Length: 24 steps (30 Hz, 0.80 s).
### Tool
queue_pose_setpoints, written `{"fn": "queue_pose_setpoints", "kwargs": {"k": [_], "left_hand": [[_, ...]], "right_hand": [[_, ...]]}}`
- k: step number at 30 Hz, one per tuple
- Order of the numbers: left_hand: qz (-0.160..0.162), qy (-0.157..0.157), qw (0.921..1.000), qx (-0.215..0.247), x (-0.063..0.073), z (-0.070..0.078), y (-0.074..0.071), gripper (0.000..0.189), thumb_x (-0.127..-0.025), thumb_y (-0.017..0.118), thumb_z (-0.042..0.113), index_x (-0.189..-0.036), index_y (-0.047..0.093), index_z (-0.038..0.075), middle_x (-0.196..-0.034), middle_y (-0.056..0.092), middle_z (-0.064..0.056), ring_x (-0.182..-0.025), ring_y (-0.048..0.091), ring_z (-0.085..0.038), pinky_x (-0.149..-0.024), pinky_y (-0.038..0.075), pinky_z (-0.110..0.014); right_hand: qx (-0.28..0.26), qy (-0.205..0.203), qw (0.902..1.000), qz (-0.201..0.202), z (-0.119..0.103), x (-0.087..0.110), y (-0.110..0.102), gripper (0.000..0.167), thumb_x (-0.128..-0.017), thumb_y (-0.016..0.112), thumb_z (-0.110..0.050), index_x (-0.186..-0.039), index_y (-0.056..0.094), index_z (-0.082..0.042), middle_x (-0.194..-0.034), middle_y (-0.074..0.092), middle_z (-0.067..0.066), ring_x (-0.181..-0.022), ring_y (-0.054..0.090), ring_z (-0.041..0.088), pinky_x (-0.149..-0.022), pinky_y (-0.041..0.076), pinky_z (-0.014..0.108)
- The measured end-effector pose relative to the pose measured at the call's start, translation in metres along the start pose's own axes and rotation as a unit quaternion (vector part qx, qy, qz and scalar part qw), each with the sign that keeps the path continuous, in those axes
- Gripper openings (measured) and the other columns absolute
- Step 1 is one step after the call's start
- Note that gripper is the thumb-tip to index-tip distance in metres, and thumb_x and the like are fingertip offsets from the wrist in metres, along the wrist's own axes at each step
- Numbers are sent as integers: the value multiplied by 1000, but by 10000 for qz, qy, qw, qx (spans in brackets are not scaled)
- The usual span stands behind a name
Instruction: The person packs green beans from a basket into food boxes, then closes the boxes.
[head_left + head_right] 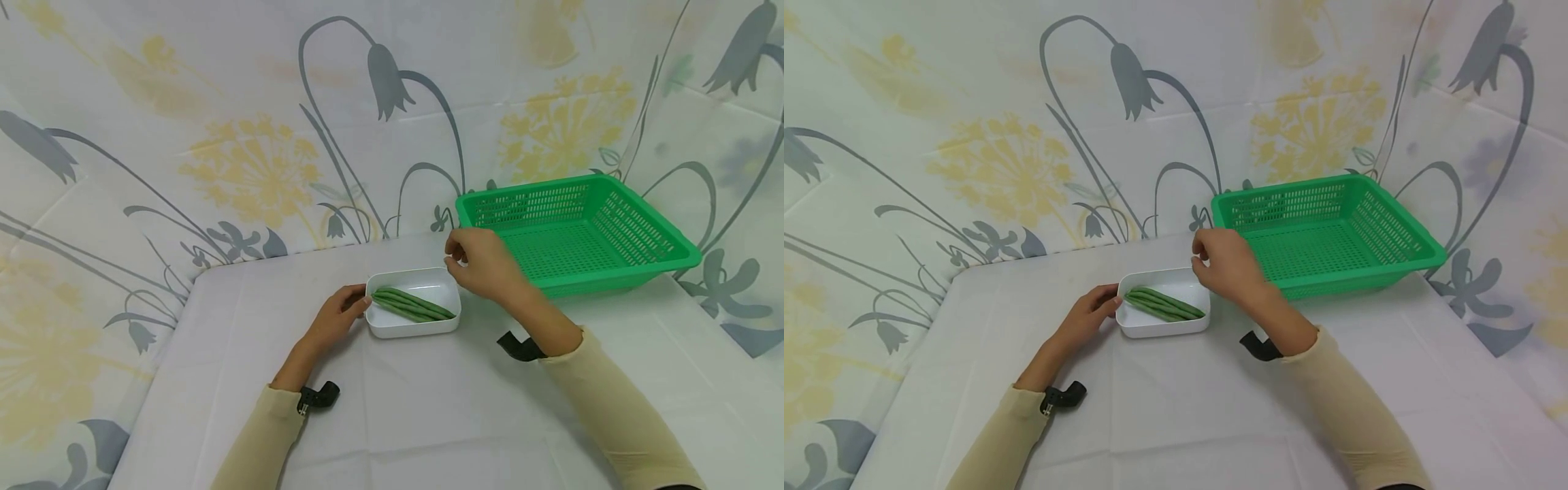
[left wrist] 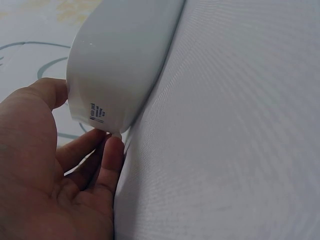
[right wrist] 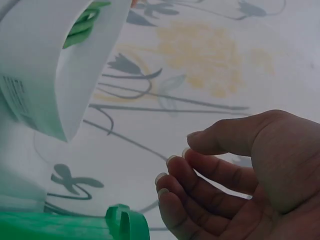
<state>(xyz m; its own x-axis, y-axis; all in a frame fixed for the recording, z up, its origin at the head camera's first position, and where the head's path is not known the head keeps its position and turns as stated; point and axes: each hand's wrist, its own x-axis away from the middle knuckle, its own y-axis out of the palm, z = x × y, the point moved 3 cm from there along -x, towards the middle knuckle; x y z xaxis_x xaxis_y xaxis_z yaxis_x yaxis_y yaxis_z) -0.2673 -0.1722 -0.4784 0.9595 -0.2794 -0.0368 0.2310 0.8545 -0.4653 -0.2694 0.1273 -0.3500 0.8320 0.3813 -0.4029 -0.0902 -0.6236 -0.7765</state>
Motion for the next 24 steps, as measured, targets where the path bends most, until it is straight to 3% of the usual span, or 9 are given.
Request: {"fn": "queue_pose_setpoints", "kwargs": {"k": [13,24], "left_hand": [[1,50,10000,-77,2,2,0,51,-111,58,28,-154,50,1,-146,61,-20,-127,64,-33,-101,56,-44],[14,28,10000,-73,2,1,0,51,-111,58,28,-154,50,1,-146,61,-19,-128,63,-33,-102,56,-46]], "right_hand": [[29,474,9989,61,40,-5,-31,14,-98,61,0,-105,72,5,-98,73,19,-90,68,33,-81,57,48],[382,985,9943,-154,77,-7,-26,14,-98,62,0,-108,70,6,-101,71,24,-93,67,38,-81,56,53]]}}
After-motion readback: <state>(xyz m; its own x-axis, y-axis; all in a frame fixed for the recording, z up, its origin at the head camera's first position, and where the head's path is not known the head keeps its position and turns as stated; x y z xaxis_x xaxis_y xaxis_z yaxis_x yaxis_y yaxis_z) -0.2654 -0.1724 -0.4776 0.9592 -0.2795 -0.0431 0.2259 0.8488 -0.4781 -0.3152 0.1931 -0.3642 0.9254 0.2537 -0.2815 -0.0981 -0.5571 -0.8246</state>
